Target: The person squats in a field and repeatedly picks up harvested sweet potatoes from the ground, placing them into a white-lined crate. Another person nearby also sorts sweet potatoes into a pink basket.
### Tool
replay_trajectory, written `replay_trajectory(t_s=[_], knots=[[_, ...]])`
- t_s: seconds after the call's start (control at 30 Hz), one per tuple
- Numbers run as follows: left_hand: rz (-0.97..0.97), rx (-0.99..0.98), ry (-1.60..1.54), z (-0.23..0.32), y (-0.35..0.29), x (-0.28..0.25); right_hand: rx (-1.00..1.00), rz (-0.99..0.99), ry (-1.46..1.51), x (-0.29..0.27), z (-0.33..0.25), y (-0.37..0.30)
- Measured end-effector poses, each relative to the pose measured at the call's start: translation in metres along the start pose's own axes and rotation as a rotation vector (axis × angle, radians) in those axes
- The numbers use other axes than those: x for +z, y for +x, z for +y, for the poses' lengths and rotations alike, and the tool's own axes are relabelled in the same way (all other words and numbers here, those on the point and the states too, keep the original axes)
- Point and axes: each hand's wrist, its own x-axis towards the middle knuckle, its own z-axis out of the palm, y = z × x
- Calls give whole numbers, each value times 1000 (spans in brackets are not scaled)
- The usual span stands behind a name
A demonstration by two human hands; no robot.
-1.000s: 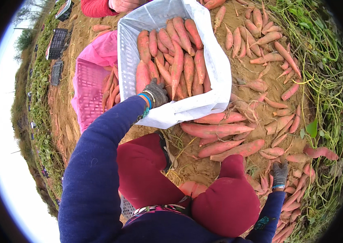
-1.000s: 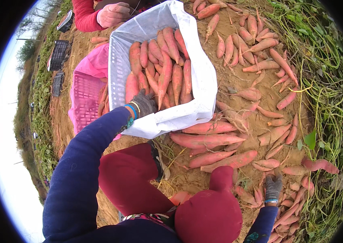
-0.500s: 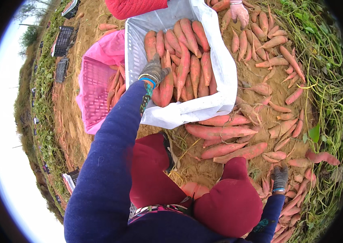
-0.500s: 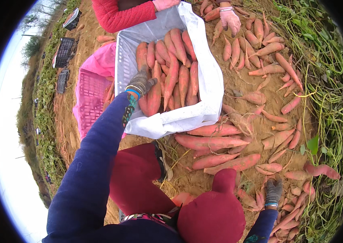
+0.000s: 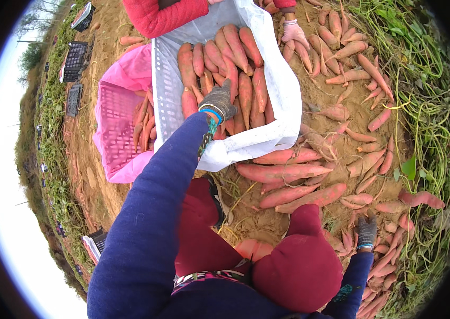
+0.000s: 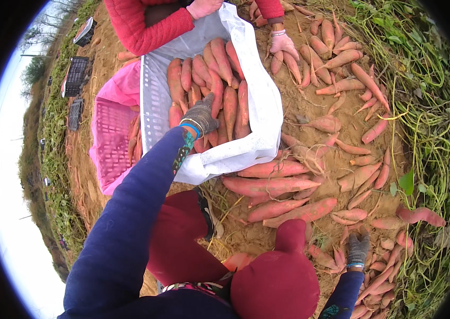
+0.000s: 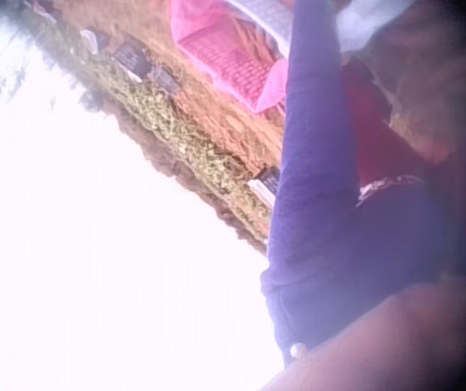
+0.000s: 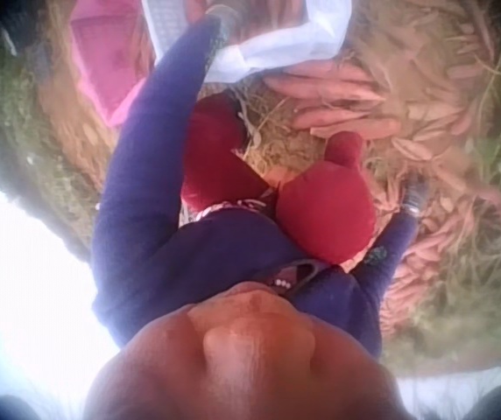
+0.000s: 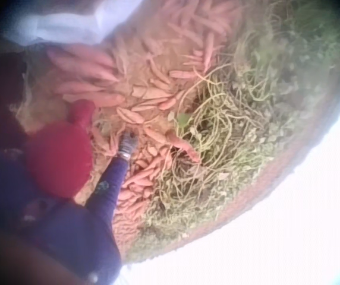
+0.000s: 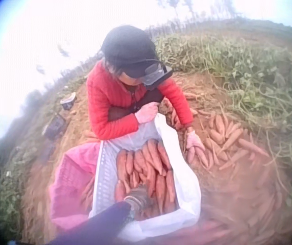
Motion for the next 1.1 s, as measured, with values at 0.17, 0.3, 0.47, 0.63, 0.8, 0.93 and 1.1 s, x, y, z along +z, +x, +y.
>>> replay_trajectory(t_s=[0.17,0.3,0.47,0.63,0.8,0.93,1.1], knots=[[-106,140,-57,26,-17,-11,60,22,-22,0,8,2],[-239,221,-74,24,-16,-8,92,46,-36,-4,13,-2],[-200,413,-161,-5,26,27,20,165,-284,-25,30,-22],[281,367,-382,-46,88,34,105,335,-385,-62,59,-96],[135,593,-509,-97,120,56,60,809,-335,-123,104,-142],[145,147,-669,-115,66,42,206,1010,-405,-204,151,-143],[243,-71,-849,-122,-29,-13,689,669,279,-240,190,-88]])
